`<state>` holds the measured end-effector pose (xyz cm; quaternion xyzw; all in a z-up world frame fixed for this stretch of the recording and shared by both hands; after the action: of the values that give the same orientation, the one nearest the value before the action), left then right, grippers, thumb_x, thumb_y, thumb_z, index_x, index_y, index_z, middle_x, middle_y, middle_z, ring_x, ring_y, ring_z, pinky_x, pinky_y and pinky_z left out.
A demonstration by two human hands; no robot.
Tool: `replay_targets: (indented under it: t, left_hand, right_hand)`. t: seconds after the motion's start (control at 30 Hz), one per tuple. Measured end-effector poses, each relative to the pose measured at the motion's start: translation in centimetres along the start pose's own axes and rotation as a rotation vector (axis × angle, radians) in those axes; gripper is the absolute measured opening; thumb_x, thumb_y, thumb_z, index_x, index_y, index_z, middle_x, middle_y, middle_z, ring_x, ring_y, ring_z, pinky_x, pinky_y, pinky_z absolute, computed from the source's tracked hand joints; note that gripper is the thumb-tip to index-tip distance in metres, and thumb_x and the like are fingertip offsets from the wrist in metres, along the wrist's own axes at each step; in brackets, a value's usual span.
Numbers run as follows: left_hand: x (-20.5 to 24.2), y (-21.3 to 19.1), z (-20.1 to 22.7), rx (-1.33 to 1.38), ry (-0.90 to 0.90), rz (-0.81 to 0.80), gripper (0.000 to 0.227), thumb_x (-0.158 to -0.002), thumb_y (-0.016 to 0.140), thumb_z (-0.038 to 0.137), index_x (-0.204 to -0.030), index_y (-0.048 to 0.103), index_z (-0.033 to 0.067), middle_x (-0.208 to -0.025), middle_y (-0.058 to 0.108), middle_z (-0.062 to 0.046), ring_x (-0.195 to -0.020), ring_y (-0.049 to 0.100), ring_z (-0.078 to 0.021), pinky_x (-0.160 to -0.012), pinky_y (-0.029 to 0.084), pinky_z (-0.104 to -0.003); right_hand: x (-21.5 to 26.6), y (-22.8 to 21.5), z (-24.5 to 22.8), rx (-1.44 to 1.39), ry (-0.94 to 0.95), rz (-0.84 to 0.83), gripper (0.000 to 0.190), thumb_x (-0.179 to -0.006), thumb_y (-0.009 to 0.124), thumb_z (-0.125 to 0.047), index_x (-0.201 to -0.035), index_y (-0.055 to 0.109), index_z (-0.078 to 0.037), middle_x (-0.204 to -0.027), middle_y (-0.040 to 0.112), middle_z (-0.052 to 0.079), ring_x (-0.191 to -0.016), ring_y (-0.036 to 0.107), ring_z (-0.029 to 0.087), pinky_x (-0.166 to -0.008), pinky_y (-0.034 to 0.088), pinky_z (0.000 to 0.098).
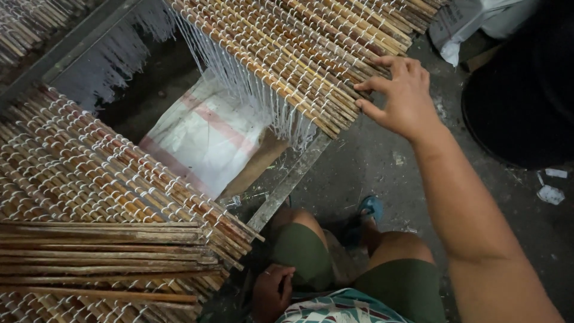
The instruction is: Preparing and dipping candle wicks by arranging them on wooden sticks in a workshop.
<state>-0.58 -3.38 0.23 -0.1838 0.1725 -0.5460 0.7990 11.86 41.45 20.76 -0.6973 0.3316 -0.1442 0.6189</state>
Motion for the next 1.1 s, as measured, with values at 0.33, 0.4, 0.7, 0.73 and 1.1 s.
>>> replay_targets:
  t: [0.33,0.4,0.7,0.73,1.1]
  left_hand:
    - [0.2,0.3,-0.3,0.010,-0.010,0.037,0.021,-0.093,0.056,0.013,-0.099,0.076,0.0117,-0.087,0.077,-0.008,-0.078,0.072,-0.0269,-0.065,0.056,-0.042]
    - [0.0,-0.1,0.0,0.011,0.020,0.014,0.020,-0.093,0.056,0.012,-0.099,0.074,0.0105,-0.087,0.077,-0.009,-0.078,0.072,-0.0280,-0.065,0.056,-0.043]
    - [-0.2,-0.4,0.8,-0.009,0.013,0.012,0.018,-0.093,0.057,0.013,-0.098,0.074,0.0111,-0.089,0.076,-0.008,-0.080,0.071,-0.0269,-0.066,0.054,-0.042]
    - [-0.3,-0.4,0.9,-0.009,0.006,0.026,0.018,-0.093,0.058,0.014,-0.098,0.074,0.0106,-0.090,0.076,-0.009,-0.080,0.071,-0.0279,-0.066,0.054,-0.043]
    - [0.0,-0.2,0.9,-0.010,-0.035,0.044,0.024,-0.095,0.053,0.017,-0.098,0.075,0.0122,-0.089,0.076,-0.008,-0.080,0.072,-0.0271,-0.066,0.055,-0.042]
  right_hand:
    - [-0.1,0.8,-0.3,-0.053,-0.310,0.123,0.027,-0.099,0.072,-0.014,-0.120,0.076,-0.032,-0.152,0.055,0.011,-0.137,0.043,0.045,-0.109,0.036,0.0680]
    - [0.1,1.5,0.2,-0.027,-0.349,0.141,0.026,-0.100,0.073,-0.016,-0.120,0.077,-0.034,-0.150,0.057,0.013,-0.136,0.047,0.044,-0.104,0.039,0.0644]
    - [0.8,0.9,-1.4,0.029,-0.310,0.130,0.025,-0.097,0.069,-0.019,-0.117,0.080,-0.028,-0.147,0.054,0.013,-0.137,0.044,0.043,-0.104,0.034,0.0675]
    - [0.8,0.8,-1.8,0.023,-0.303,0.161,0.018,-0.104,0.066,-0.029,-0.113,0.081,-0.026,-0.147,0.055,0.014,-0.136,0.045,0.044,-0.100,0.035,0.0672]
    - [0.8,0.9,-3.0,0.135,-0.204,0.113,0.021,-0.096,0.076,-0.042,-0.108,0.076,-0.026,-0.148,0.053,0.013,-0.132,0.046,0.045,-0.097,0.038,0.0650]
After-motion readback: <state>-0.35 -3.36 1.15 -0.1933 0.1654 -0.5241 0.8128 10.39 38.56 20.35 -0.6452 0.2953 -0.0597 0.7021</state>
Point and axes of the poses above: each hand's wrist, its own x-axis away from the middle knuckle, its own y-axis out of the palm, z = x × y, the point moved 1 cm from there along -x, towards the middle knuckle
